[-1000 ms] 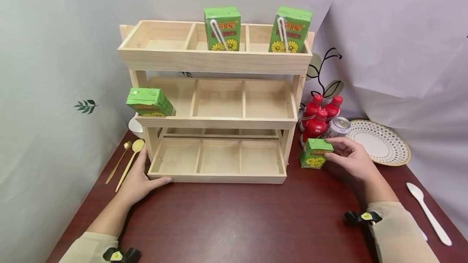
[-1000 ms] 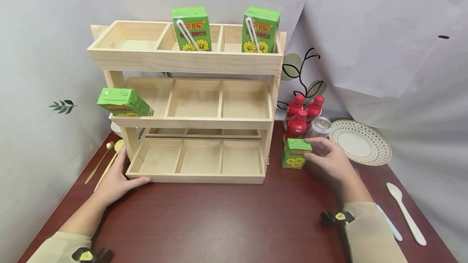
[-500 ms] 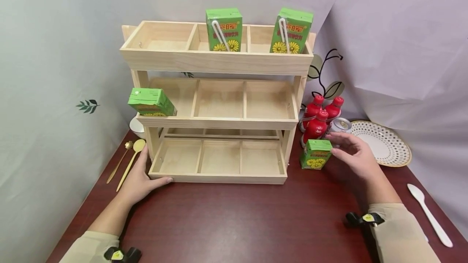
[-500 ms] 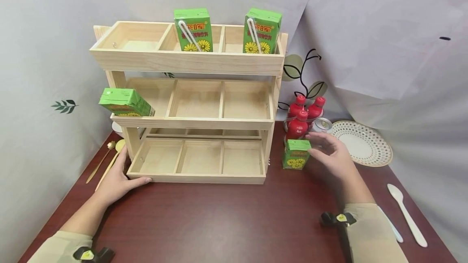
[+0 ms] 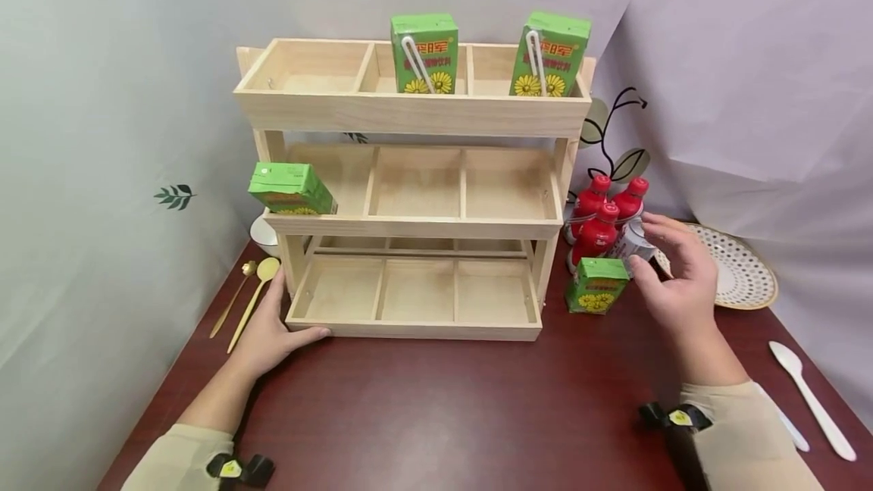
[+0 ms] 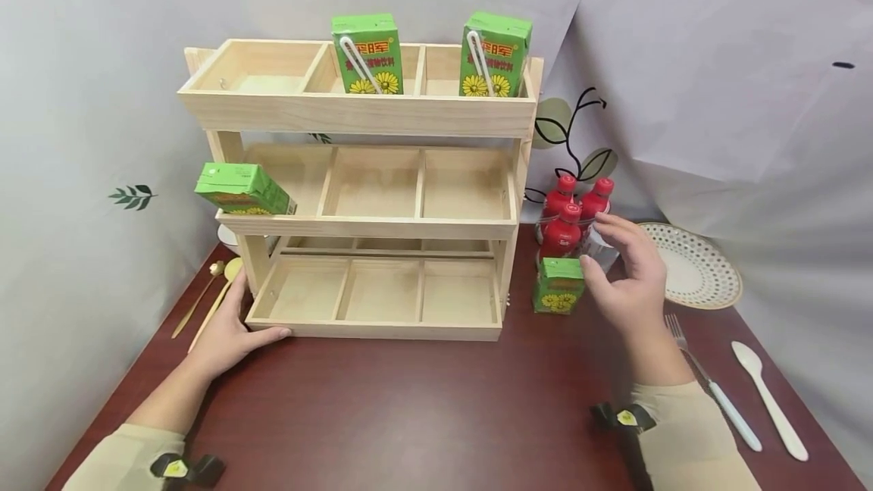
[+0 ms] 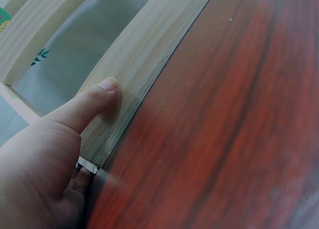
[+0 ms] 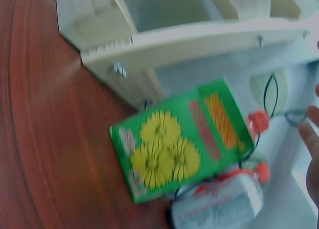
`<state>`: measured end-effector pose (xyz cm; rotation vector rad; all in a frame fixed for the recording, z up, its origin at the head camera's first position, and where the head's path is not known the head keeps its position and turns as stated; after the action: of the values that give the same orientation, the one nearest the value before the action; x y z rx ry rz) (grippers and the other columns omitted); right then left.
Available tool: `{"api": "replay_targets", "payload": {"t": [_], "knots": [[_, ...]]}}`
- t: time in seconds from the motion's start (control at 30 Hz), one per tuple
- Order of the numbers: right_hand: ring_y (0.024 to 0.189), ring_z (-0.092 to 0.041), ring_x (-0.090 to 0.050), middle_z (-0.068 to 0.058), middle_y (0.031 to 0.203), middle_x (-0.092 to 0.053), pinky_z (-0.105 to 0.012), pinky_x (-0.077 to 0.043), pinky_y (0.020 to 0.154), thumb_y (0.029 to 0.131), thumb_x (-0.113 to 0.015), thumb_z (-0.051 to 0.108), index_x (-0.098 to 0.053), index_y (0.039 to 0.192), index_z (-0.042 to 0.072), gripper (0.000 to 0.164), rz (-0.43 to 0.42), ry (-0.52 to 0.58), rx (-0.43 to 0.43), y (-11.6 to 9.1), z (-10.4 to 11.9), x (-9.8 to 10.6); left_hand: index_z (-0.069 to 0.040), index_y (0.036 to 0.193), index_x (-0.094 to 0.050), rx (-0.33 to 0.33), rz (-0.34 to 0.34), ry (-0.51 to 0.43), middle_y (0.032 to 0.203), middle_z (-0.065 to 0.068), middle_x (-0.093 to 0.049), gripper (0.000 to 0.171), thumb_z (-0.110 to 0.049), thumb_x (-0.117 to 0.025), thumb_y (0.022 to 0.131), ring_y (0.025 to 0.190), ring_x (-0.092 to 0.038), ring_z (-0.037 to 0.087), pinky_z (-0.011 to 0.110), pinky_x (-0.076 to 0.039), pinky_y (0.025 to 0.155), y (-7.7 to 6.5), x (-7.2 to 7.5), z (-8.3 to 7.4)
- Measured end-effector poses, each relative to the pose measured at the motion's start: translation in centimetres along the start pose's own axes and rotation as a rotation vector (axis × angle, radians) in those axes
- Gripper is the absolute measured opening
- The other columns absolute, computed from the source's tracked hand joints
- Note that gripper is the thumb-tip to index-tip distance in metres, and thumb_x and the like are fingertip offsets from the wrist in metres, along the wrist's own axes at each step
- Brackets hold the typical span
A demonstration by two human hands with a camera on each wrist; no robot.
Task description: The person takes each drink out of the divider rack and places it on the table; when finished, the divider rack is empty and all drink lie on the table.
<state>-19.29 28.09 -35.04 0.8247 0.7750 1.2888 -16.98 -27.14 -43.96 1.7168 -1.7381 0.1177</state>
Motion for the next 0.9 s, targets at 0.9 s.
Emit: {"api": "replay_targets", "payload": {"t": [0.9], "knots": [[0.106,-0.039,-0.056,-0.031,0.113,-0.06,-0.031,-0.039,0.097,0.077,-0.07,0.018,-0.065,0.105,-0.01,0.041,0.423,-0.234,0.283,5.1,4.8,-12.0,-0.018,0.156,-0.011,0.029,0.011,-0.007,0.153,0.015,-0.029,0.127,-0.014,-0.094,0.06,0.132,-0.036,0.033,0.02,-0.03,0.098,-0.3,0.4,-0.5]]}}
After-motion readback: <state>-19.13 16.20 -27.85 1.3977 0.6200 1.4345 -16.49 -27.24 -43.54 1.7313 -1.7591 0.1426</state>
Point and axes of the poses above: each hand's wrist, its own y-axis towards the middle knuckle, its own x-axis out of the back of the hand, z = x × y, the point moved 1 cm from there along y, towards the middle knuckle
